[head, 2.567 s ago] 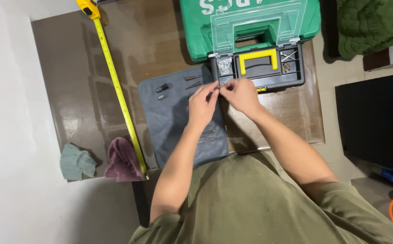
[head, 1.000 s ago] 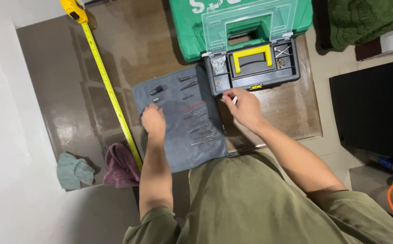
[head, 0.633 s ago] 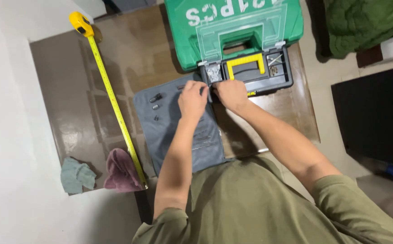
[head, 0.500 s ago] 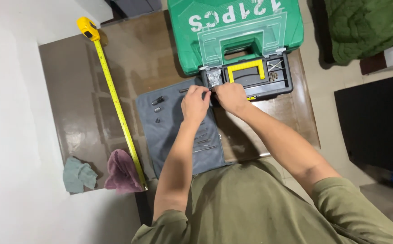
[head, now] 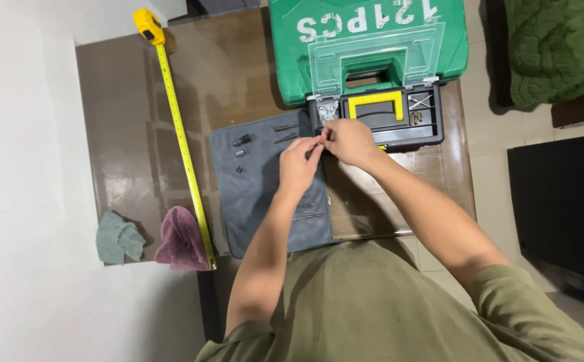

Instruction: Organize and clean various drill bits and small hardware inside a multi-compartment toolbox.

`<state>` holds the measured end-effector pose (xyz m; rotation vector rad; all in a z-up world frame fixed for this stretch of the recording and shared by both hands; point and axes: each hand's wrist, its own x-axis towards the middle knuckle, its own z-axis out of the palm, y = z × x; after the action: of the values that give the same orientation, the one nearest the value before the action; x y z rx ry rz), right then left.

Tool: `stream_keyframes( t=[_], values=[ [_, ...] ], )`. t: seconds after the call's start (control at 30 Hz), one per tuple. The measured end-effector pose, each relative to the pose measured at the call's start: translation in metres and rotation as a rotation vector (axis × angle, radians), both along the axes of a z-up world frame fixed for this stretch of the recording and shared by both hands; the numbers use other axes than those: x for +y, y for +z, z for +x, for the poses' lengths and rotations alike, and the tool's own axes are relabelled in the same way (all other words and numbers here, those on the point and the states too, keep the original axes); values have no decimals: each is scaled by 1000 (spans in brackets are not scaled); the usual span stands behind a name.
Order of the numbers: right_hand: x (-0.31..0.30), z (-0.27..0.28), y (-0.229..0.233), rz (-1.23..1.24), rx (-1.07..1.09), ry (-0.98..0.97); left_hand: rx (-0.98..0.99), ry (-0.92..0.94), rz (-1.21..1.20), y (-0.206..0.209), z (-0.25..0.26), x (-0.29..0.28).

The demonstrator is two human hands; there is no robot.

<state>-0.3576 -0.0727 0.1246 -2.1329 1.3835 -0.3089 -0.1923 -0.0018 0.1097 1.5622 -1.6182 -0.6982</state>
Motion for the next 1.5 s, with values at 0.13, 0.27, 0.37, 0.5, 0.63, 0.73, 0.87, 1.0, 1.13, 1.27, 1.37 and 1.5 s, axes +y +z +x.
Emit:
stream_keyframes(
  t=[0.13, 0.27, 0.37, 0.5, 0.63, 0.73, 0.87, 1.0, 1.13, 1.27, 1.37, 1.5],
  values=[
    [28, 11, -2, 259, -317, -114, 427, 72, 54, -22, 17, 27],
    [58, 45, 5, 247, -327, -103, 1037, 275, 489, -71, 62, 54],
    [66, 57, 1, 148, -239, 35, 948, 495, 406, -139, 109, 71],
    [47, 44, -13, -197, -109, -161, 471, 778, 276, -191, 167, 81],
    [-3, 11, 7, -212, 132, -235, -53, 649, 143, -131, 161, 76],
    [-29, -2, 4, -224, 168, -174, -405, 723, 129, -92, 136, 50],
    [-39, -7, -10, -139, 302, -101, -125, 403, -90, -45, 89, 14],
    [-31, -7, -7, -230, 197, -152, 52, 225, -88, -1, 39, -19],
    [-30, -7, -4, -294, 149, -126, 75, 145, 94, 11, 14, -40],
    [-28, -9, -6, -309, 162, -125, -87, 52, -48, 21, 3, -54],
    [-12, -8, 19, -431, 112, -48, -158, -9, -196, 32, 1, -59],
    [14, -9, 44, -417, -38, -64, 151, -160, 40, 34, 17, -46]
  ],
)
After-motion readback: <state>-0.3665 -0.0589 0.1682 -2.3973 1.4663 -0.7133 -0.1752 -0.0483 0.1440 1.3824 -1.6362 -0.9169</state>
